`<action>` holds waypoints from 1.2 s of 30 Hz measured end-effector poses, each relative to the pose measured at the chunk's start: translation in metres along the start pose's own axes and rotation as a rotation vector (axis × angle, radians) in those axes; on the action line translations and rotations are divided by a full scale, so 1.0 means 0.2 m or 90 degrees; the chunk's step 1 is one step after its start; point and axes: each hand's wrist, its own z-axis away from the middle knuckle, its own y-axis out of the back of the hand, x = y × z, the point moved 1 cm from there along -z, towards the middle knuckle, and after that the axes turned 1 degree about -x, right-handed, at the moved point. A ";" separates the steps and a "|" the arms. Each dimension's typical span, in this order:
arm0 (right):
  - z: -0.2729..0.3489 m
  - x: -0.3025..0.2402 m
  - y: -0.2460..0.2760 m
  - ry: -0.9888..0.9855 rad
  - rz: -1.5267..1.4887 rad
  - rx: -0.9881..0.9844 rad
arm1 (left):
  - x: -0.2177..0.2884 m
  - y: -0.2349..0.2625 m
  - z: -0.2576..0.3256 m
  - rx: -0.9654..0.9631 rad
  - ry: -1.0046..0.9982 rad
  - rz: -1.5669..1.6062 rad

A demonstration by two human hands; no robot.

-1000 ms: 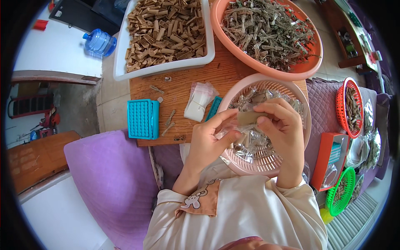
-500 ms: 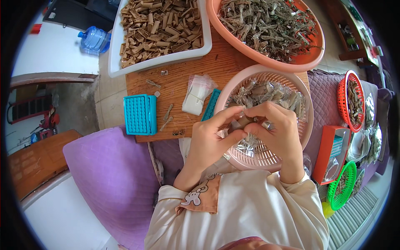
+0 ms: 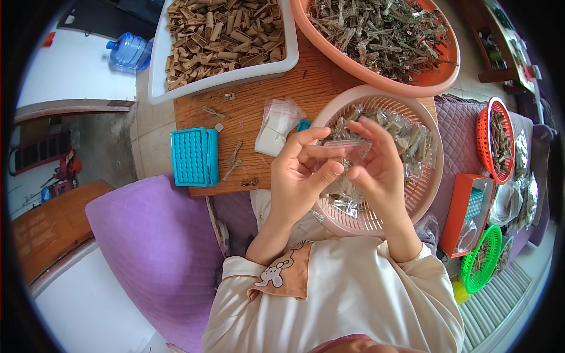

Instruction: The person sits at a low table and repeatedly picks up small clear plastic bags and dried herb bundles. They place the herbs into the bags, seal them, and place the finished packages into a pink basket. The process is repeated continuously throughout the clip.

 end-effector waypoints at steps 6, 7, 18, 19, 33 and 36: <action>0.01 0.03 -0.02 -0.104 0.128 -0.003 | -0.04 -0.02 0.00 0.081 -0.187 -0.158; 0.01 0.03 -0.02 -0.087 0.172 -0.009 | -0.04 -0.02 0.00 0.101 -0.216 -0.213; -0.01 -0.07 -0.06 0.254 0.610 -0.066 | 0.08 -0.01 -0.02 0.040 -0.526 -0.774; -0.01 -0.07 -0.06 0.250 0.637 -0.099 | 0.07 0.00 -0.02 0.033 -0.497 -0.736; 0.02 -0.06 0.02 0.087 0.238 -0.005 | 0.07 0.19 0.00 0.064 -0.205 0.100; 0.02 -0.01 0.03 0.051 0.122 -0.063 | -0.01 0.13 0.02 -0.061 -0.168 0.005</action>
